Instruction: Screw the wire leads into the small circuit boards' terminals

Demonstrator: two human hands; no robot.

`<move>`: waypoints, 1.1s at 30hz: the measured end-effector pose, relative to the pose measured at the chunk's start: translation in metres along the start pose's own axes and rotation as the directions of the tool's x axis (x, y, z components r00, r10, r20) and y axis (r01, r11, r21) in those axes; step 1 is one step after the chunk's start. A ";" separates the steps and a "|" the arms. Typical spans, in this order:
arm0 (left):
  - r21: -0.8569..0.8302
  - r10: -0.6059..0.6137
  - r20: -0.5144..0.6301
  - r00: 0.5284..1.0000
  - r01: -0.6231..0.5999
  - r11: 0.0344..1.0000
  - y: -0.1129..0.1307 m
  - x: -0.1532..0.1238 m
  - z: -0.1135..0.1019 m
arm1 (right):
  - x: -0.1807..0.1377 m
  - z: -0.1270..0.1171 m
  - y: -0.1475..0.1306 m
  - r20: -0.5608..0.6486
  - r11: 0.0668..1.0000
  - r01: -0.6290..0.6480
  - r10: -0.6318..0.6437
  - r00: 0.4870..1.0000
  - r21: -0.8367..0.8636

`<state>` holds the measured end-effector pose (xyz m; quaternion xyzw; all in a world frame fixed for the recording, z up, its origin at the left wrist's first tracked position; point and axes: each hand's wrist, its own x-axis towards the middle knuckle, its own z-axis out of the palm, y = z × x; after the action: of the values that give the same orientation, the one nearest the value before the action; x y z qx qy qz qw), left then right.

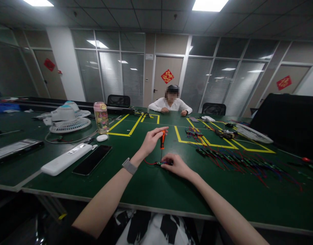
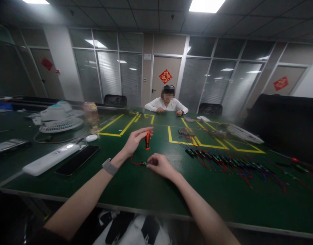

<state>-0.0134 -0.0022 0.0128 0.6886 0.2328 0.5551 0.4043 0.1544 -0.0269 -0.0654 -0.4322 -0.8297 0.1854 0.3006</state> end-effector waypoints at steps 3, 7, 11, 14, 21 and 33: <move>-0.041 -0.028 0.028 0.999 0.029 0.999 0.001 -0.001 0.002 | 0.001 0.001 0.001 -0.002 1.000 0.000 0.000 1.000 0.001; 0.116 0.047 -0.027 0.999 -0.044 0.992 0.001 -0.002 0.002 | 0.001 0.002 0.001 -0.002 1.000 -0.007 0.007 1.000 0.010; 0.094 0.054 -0.011 0.998 -0.053 0.994 0.001 -0.001 0.000 | 0.000 0.002 0.001 -0.005 1.000 -0.001 0.001 1.000 0.013; -0.009 0.004 0.016 1.000 -0.003 1.000 0.001 0.000 0.000 | 0.000 0.002 0.002 -0.005 1.000 0.003 -0.003 1.000 0.011; 0.112 0.057 -0.030 0.998 -0.053 0.992 0.001 -0.001 0.002 | 0.001 0.002 0.002 -0.005 1.000 -0.007 0.007 1.000 0.010; 0.149 0.090 -0.022 0.996 -0.086 0.985 0.001 -0.001 0.001 | 0.001 0.002 0.000 0.004 0.999 -0.027 0.027 1.000 0.039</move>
<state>-0.0130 -0.0038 0.0126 0.7182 0.2486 0.5635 0.3237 0.1527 -0.0263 -0.0668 -0.4373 -0.8204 0.2064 0.3052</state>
